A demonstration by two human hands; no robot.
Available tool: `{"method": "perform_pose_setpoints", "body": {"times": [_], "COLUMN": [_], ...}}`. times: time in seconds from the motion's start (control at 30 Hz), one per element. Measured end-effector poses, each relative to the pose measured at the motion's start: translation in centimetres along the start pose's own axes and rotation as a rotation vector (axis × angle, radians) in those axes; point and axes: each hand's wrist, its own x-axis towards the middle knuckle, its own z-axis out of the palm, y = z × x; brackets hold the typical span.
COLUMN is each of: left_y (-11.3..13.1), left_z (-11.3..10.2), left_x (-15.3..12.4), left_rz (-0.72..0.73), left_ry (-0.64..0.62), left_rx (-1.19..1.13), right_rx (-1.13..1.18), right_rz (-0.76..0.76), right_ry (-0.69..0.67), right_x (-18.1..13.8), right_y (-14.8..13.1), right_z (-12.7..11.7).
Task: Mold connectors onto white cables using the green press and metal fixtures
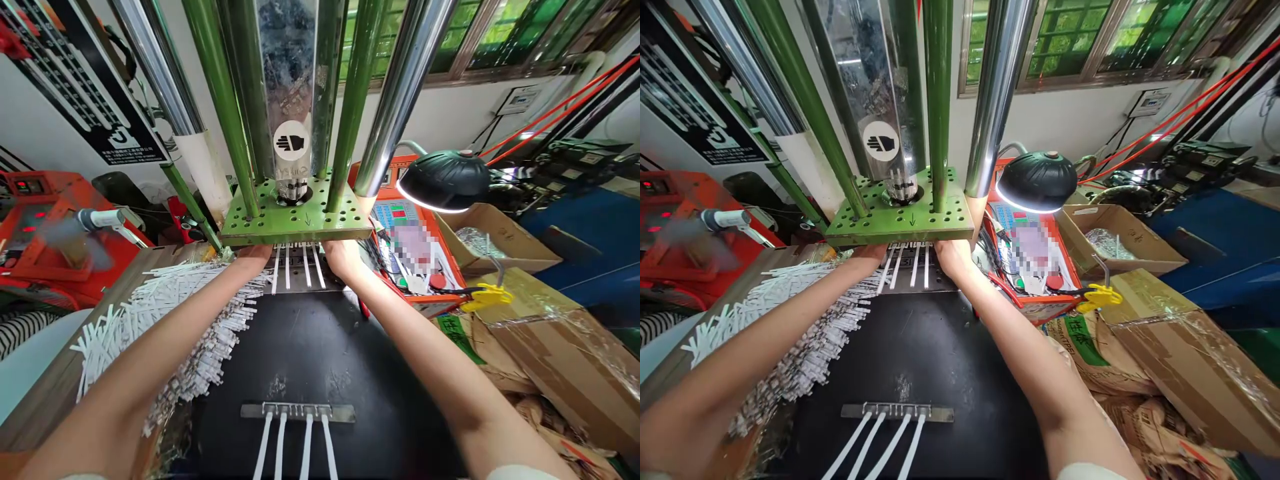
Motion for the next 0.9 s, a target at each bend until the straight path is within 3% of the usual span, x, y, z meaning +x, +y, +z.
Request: {"method": "perform_pose_setpoints", "body": {"times": [0.1, 0.23, 0.4, 0.5, 0.63, 0.73, 0.8, 0.9], "left_y": [1.4, 3.3, 3.5, 3.3, 3.4, 1.8, -0.4, -4.2], "left_z": [0.8, 3.5, 4.3, 4.2, 6.9, 8.2, 7.5, 4.2], "left_x": [-6.2, -15.2, -22.2, -24.5, -25.7, -26.4, -27.1, -28.3], "left_rz": [0.04, 0.186, 0.207, 0.217, 0.106, 0.08, 0.076, 0.056], "left_ry": [-0.099, -0.231, -0.209, -0.242, -0.181, -0.13, -0.115, -0.056], "left_rx": [0.026, -0.062, -0.225, -0.178, 0.002, -0.095, -0.214, -0.272], "right_rx": [-0.019, 0.173, 0.356, 0.39, 0.433, 0.432, 0.421, 0.403], "right_rz": [-0.014, -0.043, 0.082, 0.117, 0.1, 0.073, 0.029, -0.053], "right_ry": [-0.062, -0.125, -0.043, -0.061, -0.188, -0.263, -0.351, -0.494], "right_x": [-6.9, -17.1, -24.9, -26.8, -27.2, -26.4, -25.4, -23.2], "right_y": [-0.1, -0.3, 0.5, 1.4, 2.2, 2.2, 2.1, 2.2], "right_z": [-0.5, -0.8, -0.4, -0.3, -0.7, -1.4, -2.2, -3.9]}}
